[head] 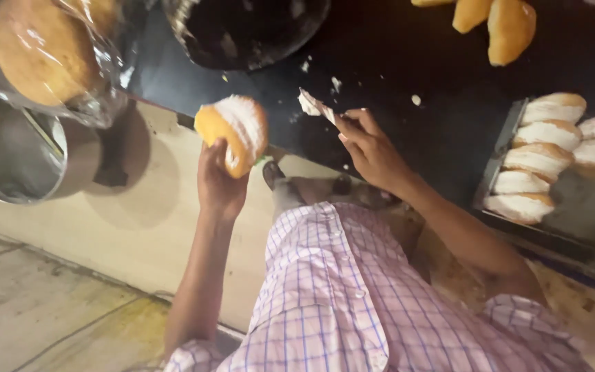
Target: The person uses a knife to fill buns with cream from a container and places them onto a tray. They continue filling more buns and arranging them on the tray before moving it aside.
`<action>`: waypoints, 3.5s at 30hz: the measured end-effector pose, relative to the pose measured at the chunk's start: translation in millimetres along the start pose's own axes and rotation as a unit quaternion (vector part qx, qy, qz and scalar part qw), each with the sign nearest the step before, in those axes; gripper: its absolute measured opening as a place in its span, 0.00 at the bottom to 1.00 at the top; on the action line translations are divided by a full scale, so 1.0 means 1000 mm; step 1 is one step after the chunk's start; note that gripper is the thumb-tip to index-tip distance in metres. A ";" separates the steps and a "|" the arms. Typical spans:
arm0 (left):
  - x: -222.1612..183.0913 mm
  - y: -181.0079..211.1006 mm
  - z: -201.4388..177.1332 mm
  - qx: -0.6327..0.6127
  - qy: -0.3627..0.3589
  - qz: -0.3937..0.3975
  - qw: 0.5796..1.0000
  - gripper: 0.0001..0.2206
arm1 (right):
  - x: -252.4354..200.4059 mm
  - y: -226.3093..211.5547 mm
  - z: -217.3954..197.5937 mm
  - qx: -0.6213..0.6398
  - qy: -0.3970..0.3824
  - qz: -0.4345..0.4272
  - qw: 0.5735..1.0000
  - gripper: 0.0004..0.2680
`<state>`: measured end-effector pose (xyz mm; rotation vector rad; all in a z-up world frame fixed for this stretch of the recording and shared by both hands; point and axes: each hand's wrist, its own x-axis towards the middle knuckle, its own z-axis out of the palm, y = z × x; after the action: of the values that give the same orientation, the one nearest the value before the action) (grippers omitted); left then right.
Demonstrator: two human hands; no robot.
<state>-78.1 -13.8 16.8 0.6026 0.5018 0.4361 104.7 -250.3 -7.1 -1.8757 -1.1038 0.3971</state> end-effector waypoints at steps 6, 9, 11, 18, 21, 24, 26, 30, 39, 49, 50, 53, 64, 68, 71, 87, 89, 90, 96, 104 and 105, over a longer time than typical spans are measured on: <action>-0.016 0.038 -0.046 0.035 0.019 0.075 0.996 0.30 | 0.130 0.070 0.069 -0.092 0.029 -0.020 0.995 0.05; -0.025 0.049 -0.073 0.064 0.100 0.074 0.990 0.32 | 0.233 0.112 0.112 -0.175 0.025 0.032 0.984 0.07; -0.030 0.056 -0.088 0.076 0.129 0.076 0.986 0.33 | 0.300 0.135 0.134 -0.196 0.008 0.096 0.976 0.08; -0.040 0.080 -0.130 0.134 0.163 0.076 0.975 0.35 | 0.387 0.203 0.200 -0.121 -0.016 0.211 0.970 0.13; -0.037 0.091 -0.139 0.154 0.147 0.061 0.975 0.35 | 0.359 0.214 0.216 -0.030 -0.023 0.250 0.968 0.15; -0.009 0.104 -0.140 0.155 0.098 0.047 0.982 0.35 | 0.313 0.205 0.191 0.130 -0.017 0.283 0.950 0.17; 0.010 0.108 -0.136 0.158 0.059 0.028 0.985 0.38 | 0.252 0.187 0.167 0.249 -0.027 0.291 0.923 0.18; 0.054 0.094 -0.109 0.078 -0.087 -0.057 0.992 0.36 | 0.123 0.094 0.096 0.256 -0.015 0.225 0.940 0.14; 0.084 0.015 0.011 0.011 -0.321 -0.268 0.908 0.37 | 0.001 -0.027 0.025 0.161 0.220 -0.020 0.962 0.12; 0.050 -0.022 0.079 0.084 -0.365 -0.278 0.885 0.34 | -0.049 -0.002 -0.019 0.011 0.212 -0.129 0.969 0.15; 0.048 -0.024 0.081 0.095 -0.364 -0.278 0.884 0.34 | -0.057 0.008 -0.023 0.015 0.208 -0.135 0.969 0.14; 0.049 -0.029 0.081 0.124 -0.380 -0.253 0.881 0.33 | -0.079 0.040 -0.042 -0.047 0.203 -0.115 0.971 0.11; 0.051 -0.028 0.111 0.352 -0.410 -0.197 0.818 0.28 | -0.073 0.008 -0.096 0.211 0.035 -0.018 0.977 0.08; 0.053 -0.032 0.116 0.332 -0.384 -0.206 0.836 0.26 | -0.072 0.007 -0.092 0.126 0.023 -0.022 0.992 0.07; 0.053 -0.036 0.120 0.322 -0.327 -0.227 0.859 0.23 | -0.078 0.008 -0.089 0.083 0.028 -0.007 0.996 0.10; 0.059 -0.097 0.121 0.085 -0.141 -0.228 0.960 0.19 | -0.092 0.016 -0.061 -0.127 0.137 0.017 0.982 0.15; 0.058 -0.105 0.121 0.066 -0.108 -0.214 0.969 0.18 | -0.096 0.010 -0.047 -0.205 0.174 0.010 0.963 0.14; 0.058 -0.108 0.122 0.059 -0.100 -0.210 0.971 0.17 | -0.097 0.006 -0.041 -0.245 0.193 0.005 0.950 0.14; 0.066 -0.122 0.114 0.016 -0.105 -0.176 0.979 0.15 | -0.103 -0.011 -0.020 -0.286 0.200 0.002 0.937 0.18; 0.071 -0.093 0.110 -0.015 -0.200 -0.173 0.964 0.23 | -0.121 0.022 -0.035 -0.022 0.213 0.040 0.976 0.11; 0.070 -0.089 0.110 -0.013 -0.188 -0.176 0.966 0.25 | -0.119 0.029 -0.036 0.056 0.205 0.061 0.975 0.11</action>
<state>60.0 -90.2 17.4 0.5402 0.2294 -0.0142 78.0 -373.3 -30.1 -1.8236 -0.6776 0.1270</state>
